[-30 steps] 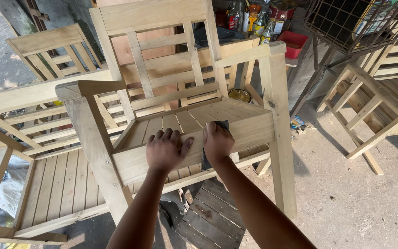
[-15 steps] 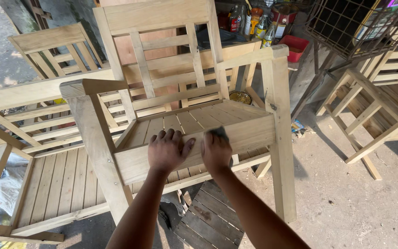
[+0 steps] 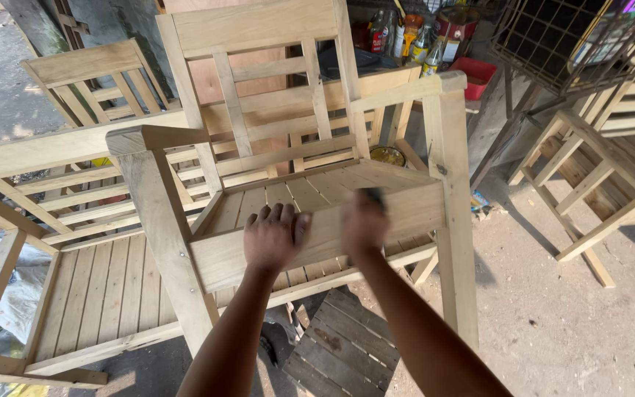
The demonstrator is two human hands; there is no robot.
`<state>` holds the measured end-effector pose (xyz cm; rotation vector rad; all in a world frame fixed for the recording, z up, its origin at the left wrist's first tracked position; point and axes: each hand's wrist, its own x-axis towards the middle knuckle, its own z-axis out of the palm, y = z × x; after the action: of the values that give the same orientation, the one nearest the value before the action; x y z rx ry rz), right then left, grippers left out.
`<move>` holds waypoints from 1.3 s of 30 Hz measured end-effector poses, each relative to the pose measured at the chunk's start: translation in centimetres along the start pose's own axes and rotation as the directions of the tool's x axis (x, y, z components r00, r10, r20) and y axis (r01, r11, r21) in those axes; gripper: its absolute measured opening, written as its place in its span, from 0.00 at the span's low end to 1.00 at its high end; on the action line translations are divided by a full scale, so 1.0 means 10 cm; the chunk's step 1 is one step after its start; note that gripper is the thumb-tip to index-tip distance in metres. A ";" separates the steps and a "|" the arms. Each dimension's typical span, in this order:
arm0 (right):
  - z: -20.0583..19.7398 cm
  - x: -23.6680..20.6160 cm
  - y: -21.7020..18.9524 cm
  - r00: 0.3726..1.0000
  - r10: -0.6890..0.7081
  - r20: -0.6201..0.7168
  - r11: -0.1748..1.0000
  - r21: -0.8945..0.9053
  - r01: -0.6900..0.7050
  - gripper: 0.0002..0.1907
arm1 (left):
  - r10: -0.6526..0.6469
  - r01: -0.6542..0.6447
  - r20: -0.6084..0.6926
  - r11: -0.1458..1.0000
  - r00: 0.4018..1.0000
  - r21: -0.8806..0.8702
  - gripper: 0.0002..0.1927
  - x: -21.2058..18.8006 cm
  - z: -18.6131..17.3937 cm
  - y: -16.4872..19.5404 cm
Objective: The person sands an upside-down wooden chair frame using a sanding block, rubbing the seat rails, legs and armrests by hand. They reposition the chair and continue sanding different surfaces throughout the clip.
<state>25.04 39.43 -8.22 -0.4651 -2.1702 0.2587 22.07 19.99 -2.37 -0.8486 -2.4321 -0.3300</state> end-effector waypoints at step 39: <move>0.14 -0.49 -0.81 0.973 -0.218 0.069 0.969 -0.102 0.224 0.08 | 0.052 -0.039 -0.283 0.998 0.958 0.053 0.14 -0.46 -0.41 -0.73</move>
<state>24.66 30.03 -9.80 -0.2751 -2.2783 0.0300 22.15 10.47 -1.95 -0.7773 -2.1421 -0.3509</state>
